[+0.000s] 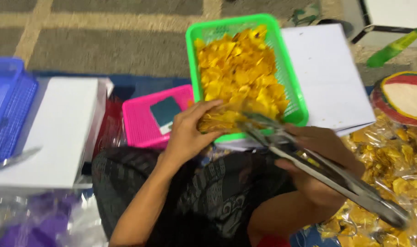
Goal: Packaging chips into small plastic bags using tongs and a digital scale
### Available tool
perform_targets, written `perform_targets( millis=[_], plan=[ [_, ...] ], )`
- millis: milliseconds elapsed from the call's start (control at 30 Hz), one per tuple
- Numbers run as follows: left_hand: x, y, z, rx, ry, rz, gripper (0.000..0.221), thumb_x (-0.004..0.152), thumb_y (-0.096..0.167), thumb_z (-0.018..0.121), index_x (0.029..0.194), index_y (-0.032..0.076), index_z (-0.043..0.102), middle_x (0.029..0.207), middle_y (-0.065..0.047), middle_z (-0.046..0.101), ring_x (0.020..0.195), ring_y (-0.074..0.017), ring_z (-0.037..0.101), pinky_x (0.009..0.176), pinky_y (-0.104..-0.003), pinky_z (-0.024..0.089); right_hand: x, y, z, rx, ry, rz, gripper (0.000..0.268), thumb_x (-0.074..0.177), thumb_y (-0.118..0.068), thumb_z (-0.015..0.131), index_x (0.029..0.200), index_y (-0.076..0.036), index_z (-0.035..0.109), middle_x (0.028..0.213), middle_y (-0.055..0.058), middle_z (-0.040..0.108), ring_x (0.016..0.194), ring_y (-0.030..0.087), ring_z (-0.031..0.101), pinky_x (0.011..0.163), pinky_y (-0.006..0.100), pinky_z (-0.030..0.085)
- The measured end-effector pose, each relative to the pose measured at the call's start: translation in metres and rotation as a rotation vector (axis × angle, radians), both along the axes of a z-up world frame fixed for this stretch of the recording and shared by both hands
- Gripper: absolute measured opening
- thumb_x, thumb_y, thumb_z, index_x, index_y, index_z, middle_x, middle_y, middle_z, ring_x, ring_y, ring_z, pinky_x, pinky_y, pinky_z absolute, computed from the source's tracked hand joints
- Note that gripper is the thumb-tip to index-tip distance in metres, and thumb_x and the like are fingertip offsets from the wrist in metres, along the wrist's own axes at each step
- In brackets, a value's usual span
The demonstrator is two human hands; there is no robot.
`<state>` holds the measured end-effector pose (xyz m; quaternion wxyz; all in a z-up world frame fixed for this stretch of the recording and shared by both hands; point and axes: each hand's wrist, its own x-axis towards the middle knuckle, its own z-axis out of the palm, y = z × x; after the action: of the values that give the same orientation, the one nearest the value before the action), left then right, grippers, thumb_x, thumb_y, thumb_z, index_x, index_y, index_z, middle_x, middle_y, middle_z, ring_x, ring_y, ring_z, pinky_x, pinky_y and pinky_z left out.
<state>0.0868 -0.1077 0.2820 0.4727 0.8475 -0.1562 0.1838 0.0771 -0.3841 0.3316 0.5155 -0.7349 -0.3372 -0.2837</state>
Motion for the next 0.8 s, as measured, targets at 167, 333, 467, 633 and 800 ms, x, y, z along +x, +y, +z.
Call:
perform_targets(
  millis=[167, 333, 467, 633, 800],
  plan=[
    [-0.036, 0.045, -0.071, -0.524, 0.240, 0.380, 0.049, 0.078, 0.025, 0.088, 0.121, 0.011, 0.067, 0.113, -0.006, 0.074, 0.102, -0.0153, 0.071, 0.091, -0.028, 0.058, 0.005, 0.007, -0.010, -0.033, -0.232, -0.121, 0.054, 0.090, -0.034, 0.078, 0.123, -0.001, 0.051, 0.109, 0.030, 0.068, 0.101, 0.044, 0.074, 0.085, 0.046, 0.060],
    [-0.052, 0.103, -0.124, -0.703, 0.291, 0.730, 0.048, 0.079, 0.030, 0.085, 0.115, 0.007, 0.063, 0.107, -0.008, 0.072, 0.095, -0.0158, 0.071, 0.083, -0.028, 0.060, 0.036, 0.019, -0.012, -0.178, -0.185, 0.000, 0.063, 0.100, -0.023, 0.080, 0.145, 0.006, 0.048, 0.138, 0.022, 0.056, 0.125, 0.037, 0.065, 0.109, 0.045, 0.059],
    [-0.063, 0.132, -0.134, -0.604, 0.301, 0.583, 0.050, 0.082, 0.023, 0.084, 0.124, 0.006, 0.064, 0.110, -0.007, 0.074, 0.098, -0.0137, 0.071, 0.091, -0.027, 0.059, 0.064, 0.032, -0.029, -0.273, 0.146, -0.034, 0.066, 0.096, -0.007, 0.087, 0.148, 0.005, 0.048, 0.146, 0.021, 0.051, 0.140, 0.040, 0.054, 0.123, 0.050, 0.047],
    [-0.079, 0.151, -0.166, -0.517, 0.267, 0.502, 0.053, 0.084, 0.020, 0.084, 0.128, 0.007, 0.058, 0.115, -0.009, 0.071, 0.103, -0.0168, 0.070, 0.095, -0.029, 0.058, 0.064, 0.033, -0.027, -0.350, 0.298, -0.215, 0.062, 0.093, -0.003, 0.092, 0.140, 0.005, 0.052, 0.138, 0.025, 0.054, 0.127, 0.041, 0.057, 0.106, 0.049, 0.051],
    [-0.084, 0.152, -0.180, -0.425, 0.365, 0.453, 0.038, 0.082, 0.018, 0.084, 0.114, 0.003, 0.072, 0.105, -0.010, 0.077, 0.095, -0.0194, 0.076, 0.091, -0.033, 0.063, 0.045, 0.041, -0.008, -0.290, 0.222, 0.065, 0.065, 0.098, -0.004, 0.084, 0.148, 0.001, 0.044, 0.145, 0.018, 0.049, 0.133, 0.035, 0.057, 0.121, 0.045, 0.054]
  ],
)
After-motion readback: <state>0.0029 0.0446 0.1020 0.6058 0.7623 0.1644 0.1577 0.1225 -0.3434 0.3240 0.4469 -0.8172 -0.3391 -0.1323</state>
